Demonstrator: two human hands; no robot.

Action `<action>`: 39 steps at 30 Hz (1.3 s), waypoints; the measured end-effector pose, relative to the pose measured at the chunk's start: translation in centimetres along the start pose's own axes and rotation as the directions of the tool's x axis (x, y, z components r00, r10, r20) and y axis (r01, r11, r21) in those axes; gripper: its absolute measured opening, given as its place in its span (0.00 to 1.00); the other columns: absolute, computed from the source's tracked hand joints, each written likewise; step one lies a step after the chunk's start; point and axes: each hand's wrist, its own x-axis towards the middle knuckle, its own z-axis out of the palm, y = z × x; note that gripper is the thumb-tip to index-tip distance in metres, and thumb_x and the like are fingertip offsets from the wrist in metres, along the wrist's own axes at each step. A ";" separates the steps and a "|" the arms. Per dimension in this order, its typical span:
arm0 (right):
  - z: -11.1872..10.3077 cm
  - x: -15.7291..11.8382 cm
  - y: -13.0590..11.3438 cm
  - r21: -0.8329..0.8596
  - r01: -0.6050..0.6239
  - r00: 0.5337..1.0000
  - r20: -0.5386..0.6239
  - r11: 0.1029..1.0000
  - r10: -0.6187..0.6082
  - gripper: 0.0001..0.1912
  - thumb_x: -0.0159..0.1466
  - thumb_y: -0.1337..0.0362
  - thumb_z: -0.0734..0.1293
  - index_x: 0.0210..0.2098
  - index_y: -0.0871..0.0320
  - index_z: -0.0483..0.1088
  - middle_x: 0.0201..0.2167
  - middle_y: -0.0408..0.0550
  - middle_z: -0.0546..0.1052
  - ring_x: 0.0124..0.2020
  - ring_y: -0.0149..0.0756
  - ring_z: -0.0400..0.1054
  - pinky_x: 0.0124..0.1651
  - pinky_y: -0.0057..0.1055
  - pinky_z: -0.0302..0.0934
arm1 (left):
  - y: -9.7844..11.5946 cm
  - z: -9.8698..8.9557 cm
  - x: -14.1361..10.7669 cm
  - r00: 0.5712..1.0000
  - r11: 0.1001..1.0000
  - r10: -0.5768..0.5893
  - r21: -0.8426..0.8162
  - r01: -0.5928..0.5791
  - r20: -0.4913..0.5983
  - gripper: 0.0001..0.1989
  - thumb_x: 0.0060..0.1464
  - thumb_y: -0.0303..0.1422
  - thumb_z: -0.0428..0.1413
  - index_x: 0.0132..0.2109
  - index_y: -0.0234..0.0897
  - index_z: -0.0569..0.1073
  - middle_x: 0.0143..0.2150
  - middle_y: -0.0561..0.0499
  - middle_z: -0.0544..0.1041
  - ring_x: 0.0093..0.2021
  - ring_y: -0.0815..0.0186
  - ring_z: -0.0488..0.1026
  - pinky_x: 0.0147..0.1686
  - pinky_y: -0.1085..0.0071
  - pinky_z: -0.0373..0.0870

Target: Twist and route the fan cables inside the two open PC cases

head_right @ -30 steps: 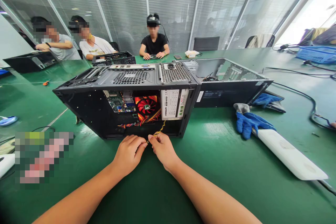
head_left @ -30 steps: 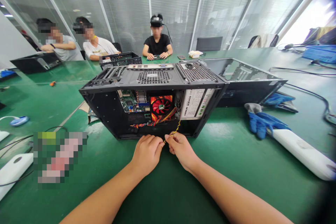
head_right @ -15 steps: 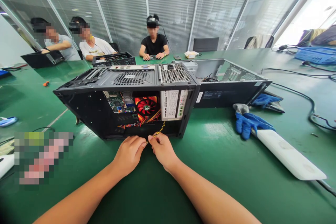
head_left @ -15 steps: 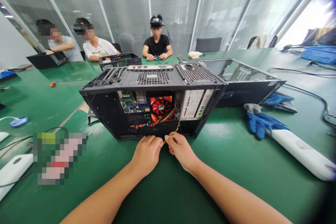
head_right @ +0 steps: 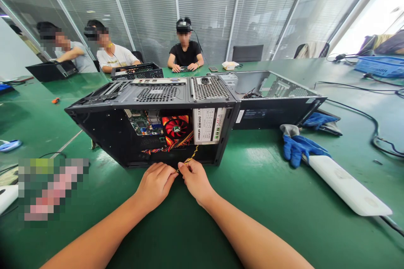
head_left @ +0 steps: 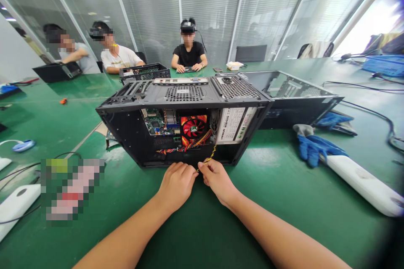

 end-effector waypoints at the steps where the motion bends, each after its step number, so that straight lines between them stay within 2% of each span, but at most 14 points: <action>1: 0.0 0.0 0.0 0.000 -0.001 1.000 0.003 1.000 0.001 0.25 0.55 0.42 0.68 0.22 0.55 0.57 0.15 0.35 0.57 0.16 0.25 0.48 0.20 0.27 0.42 | 0.0 0.0 0.0 1.000 1.000 -0.002 0.012 0.002 0.003 0.12 0.64 0.31 0.47 0.33 0.37 0.70 0.28 0.49 0.72 0.31 0.62 0.68 0.35 0.65 0.63; 8: -0.1 0.0 0.2 -0.020 0.029 1.000 -0.006 0.999 -0.029 0.24 0.56 0.43 0.67 0.22 0.56 0.59 0.15 0.36 0.59 0.16 0.26 0.50 0.20 0.28 0.44 | 0.0 -0.1 0.1 1.000 0.999 -0.014 0.032 0.014 0.025 0.12 0.65 0.30 0.46 0.35 0.37 0.72 0.29 0.50 0.73 0.32 0.62 0.69 0.35 0.65 0.62; 13: -0.1 0.1 0.3 0.008 0.005 1.000 -0.013 1.000 -0.005 0.24 0.56 0.43 0.67 0.22 0.55 0.58 0.15 0.35 0.58 0.16 0.25 0.49 0.20 0.27 0.42 | -0.4 0.1 -0.1 1.000 1.000 0.025 -0.015 -0.026 -0.009 0.11 0.64 0.33 0.49 0.36 0.37 0.73 0.29 0.50 0.74 0.32 0.63 0.70 0.37 0.65 0.64; 16: -0.1 0.1 0.1 0.027 -0.002 1.000 0.001 1.000 0.002 0.24 0.56 0.43 0.67 0.23 0.56 0.57 0.15 0.34 0.57 0.16 0.24 0.48 0.20 0.27 0.42 | -0.6 0.2 -0.1 0.997 0.996 0.057 -0.068 -0.060 -0.046 0.10 0.63 0.35 0.51 0.35 0.36 0.72 0.27 0.50 0.73 0.30 0.64 0.70 0.34 0.67 0.64; 20: 0.0 0.0 -0.1 0.035 -0.004 1.000 0.006 0.999 0.004 0.24 0.55 0.43 0.68 0.23 0.56 0.57 0.15 0.34 0.57 0.16 0.24 0.48 0.20 0.27 0.42 | -0.6 0.2 0.0 0.995 0.995 0.062 -0.072 -0.068 -0.083 0.10 0.63 0.34 0.50 0.34 0.36 0.71 0.26 0.51 0.73 0.29 0.64 0.69 0.33 0.67 0.64; 24: 0.0 -0.1 -0.2 0.042 -0.012 1.000 0.014 0.999 0.011 0.24 0.55 0.43 0.68 0.23 0.56 0.58 0.15 0.34 0.57 0.16 0.24 0.48 0.20 0.27 0.42 | -0.4 0.1 0.0 0.997 0.998 0.040 -0.045 -0.043 -0.062 0.10 0.64 0.31 0.48 0.34 0.36 0.71 0.28 0.50 0.74 0.30 0.63 0.69 0.34 0.65 0.64; 30: 0.0 -0.1 -0.3 0.023 -0.009 1.000 0.021 1.000 0.009 0.24 0.55 0.44 0.68 0.22 0.56 0.58 0.15 0.35 0.58 0.16 0.24 0.50 0.21 0.27 0.44 | -0.4 0.1 0.0 1.000 0.996 -0.002 -0.093 0.000 -0.019 0.09 0.64 0.30 0.47 0.35 0.36 0.70 0.29 0.50 0.74 0.30 0.63 0.69 0.34 0.66 0.63; 39: 0.0 0.0 -0.2 0.081 -0.021 0.999 0.026 0.997 0.019 0.24 0.55 0.44 0.69 0.22 0.56 0.58 0.14 0.34 0.57 0.15 0.23 0.47 0.20 0.26 0.40 | -1.1 0.3 0.2 0.997 0.987 0.075 -0.138 -0.079 -0.035 0.11 0.64 0.34 0.50 0.33 0.36 0.70 0.28 0.50 0.74 0.31 0.64 0.70 0.35 0.67 0.65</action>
